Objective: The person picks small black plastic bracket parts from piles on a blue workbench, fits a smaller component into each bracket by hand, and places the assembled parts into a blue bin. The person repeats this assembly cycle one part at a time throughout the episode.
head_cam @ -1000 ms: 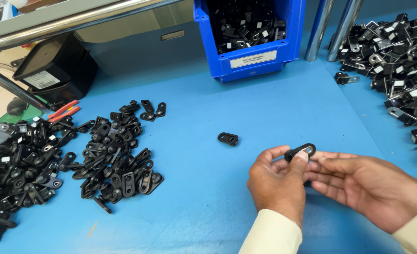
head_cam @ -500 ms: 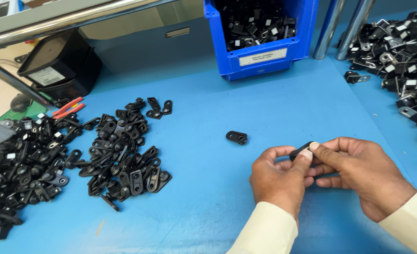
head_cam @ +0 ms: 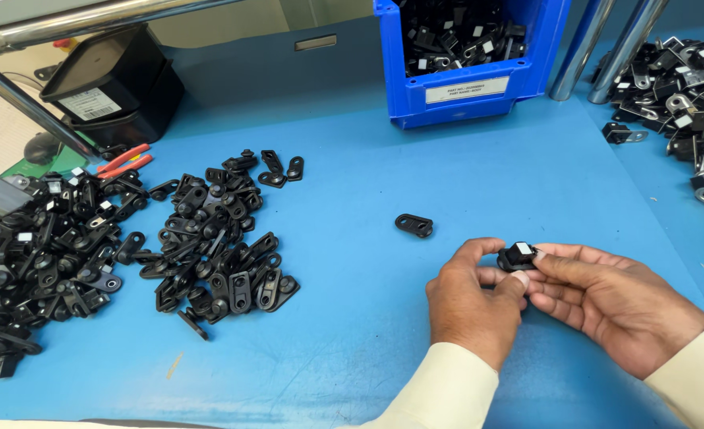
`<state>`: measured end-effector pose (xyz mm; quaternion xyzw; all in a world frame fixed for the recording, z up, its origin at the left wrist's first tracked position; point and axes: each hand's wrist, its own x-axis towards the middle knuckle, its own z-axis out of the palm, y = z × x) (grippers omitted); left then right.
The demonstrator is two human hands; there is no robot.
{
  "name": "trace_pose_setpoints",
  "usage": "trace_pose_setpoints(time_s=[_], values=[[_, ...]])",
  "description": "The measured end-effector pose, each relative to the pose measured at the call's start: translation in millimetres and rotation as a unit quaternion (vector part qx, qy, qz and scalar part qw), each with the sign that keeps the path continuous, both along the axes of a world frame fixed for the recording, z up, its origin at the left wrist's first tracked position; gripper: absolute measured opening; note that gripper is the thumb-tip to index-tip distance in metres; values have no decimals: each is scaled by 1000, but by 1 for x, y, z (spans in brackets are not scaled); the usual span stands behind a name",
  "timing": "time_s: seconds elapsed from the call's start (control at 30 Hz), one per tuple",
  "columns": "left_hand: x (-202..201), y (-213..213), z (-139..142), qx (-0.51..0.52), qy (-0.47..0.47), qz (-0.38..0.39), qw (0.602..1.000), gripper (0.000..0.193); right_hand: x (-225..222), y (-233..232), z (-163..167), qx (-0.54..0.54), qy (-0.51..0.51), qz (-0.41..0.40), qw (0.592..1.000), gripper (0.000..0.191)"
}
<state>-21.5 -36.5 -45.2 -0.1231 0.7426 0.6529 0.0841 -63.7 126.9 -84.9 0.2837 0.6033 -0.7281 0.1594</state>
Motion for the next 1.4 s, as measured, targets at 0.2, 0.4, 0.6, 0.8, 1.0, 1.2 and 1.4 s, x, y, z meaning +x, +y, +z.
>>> trace_pose_setpoints(time_s=[0.2,0.4,0.6,0.8,1.0,1.2,1.4], values=[[5,-5,2,-85,66,0,994,21,-3,-1,-10,31,6,27,999,25],[13,-19,-1,-223,120,-39,967,14,-12,7,-36,18,33,102,994,25],[17,-37,-1,-179,81,-27,980,25,-29,-9,-27,93,25,197,976,23],[15,-55,-2,-197,43,-11,979,23,-48,-36,-9,138,14,297,945,22],[11,-62,-7,-192,63,33,979,46,-147,-62,94,198,283,187,920,14],[-12,-86,-12,-241,59,96,964,30,-147,-36,76,222,370,131,892,19],[-30,-107,-11,-307,20,94,947,30,-132,31,0,391,257,108,877,22]])
